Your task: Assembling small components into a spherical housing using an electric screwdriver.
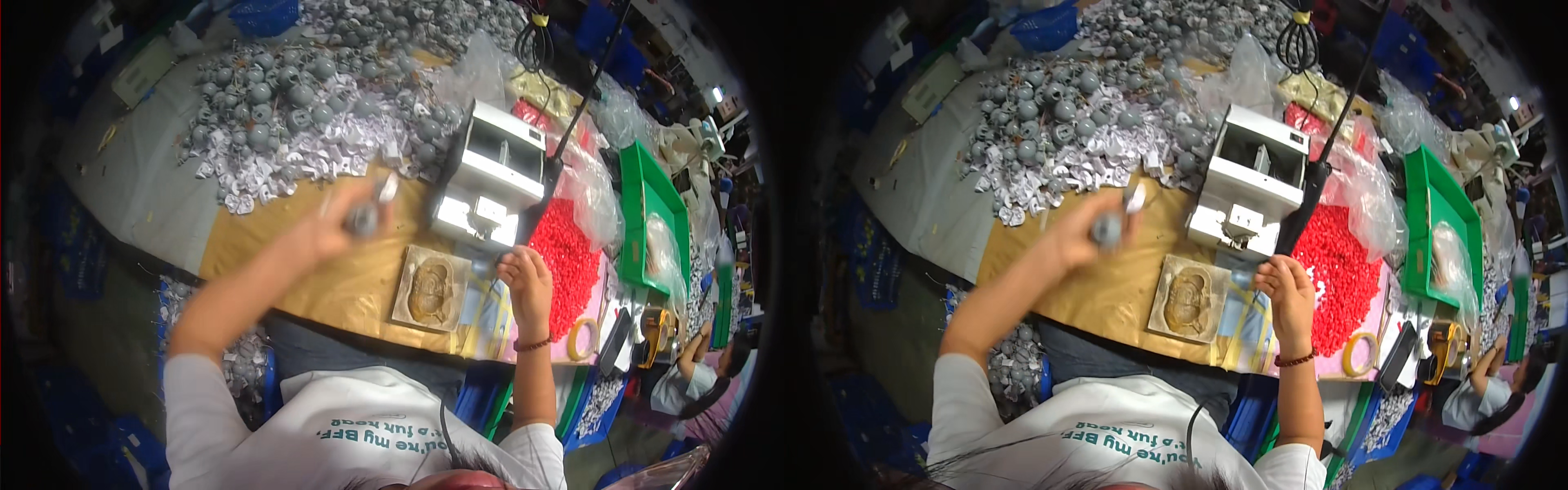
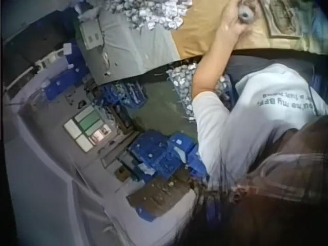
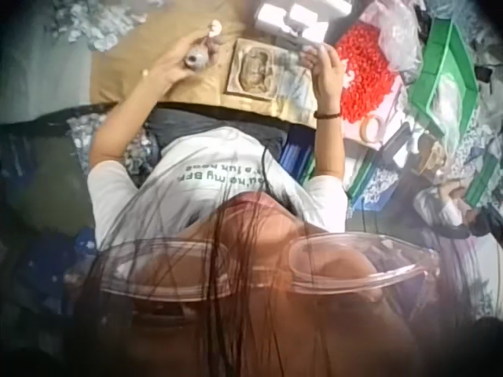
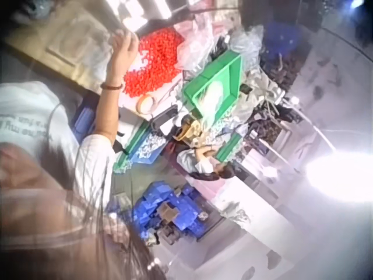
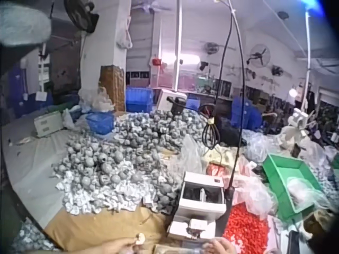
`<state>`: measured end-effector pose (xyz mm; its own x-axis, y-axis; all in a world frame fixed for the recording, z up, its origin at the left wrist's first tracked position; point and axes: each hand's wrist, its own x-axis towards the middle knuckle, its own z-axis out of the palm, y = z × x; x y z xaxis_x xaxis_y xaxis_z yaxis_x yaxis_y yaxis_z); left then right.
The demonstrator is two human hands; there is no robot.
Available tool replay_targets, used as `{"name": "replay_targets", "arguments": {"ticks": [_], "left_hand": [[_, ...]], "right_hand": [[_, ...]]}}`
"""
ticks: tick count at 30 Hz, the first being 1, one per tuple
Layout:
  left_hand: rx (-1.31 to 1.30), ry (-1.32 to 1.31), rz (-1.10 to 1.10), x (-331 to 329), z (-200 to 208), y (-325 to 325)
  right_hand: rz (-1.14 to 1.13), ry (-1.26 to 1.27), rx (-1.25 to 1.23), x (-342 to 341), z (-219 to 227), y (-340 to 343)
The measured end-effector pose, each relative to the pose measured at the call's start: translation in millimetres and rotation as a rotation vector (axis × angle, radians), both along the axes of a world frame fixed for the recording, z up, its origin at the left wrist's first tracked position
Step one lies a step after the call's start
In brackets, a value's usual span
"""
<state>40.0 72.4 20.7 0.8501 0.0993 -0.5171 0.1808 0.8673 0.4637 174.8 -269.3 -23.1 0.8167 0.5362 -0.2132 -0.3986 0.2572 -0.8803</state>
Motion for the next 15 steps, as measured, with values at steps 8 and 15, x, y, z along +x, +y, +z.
{"name": "replay_targets", "arguments": {"ticks": [8,15], "left_hand": [[0.9,-0.385,0.567,131,98,153],[2.504,-0.091,-0.073,30,-58,68]], "right_hand": [[0.015,-0.23,-0.126,19,8,-11],[-0.027,-1.209,-0.986,40,-14,-56]]}}
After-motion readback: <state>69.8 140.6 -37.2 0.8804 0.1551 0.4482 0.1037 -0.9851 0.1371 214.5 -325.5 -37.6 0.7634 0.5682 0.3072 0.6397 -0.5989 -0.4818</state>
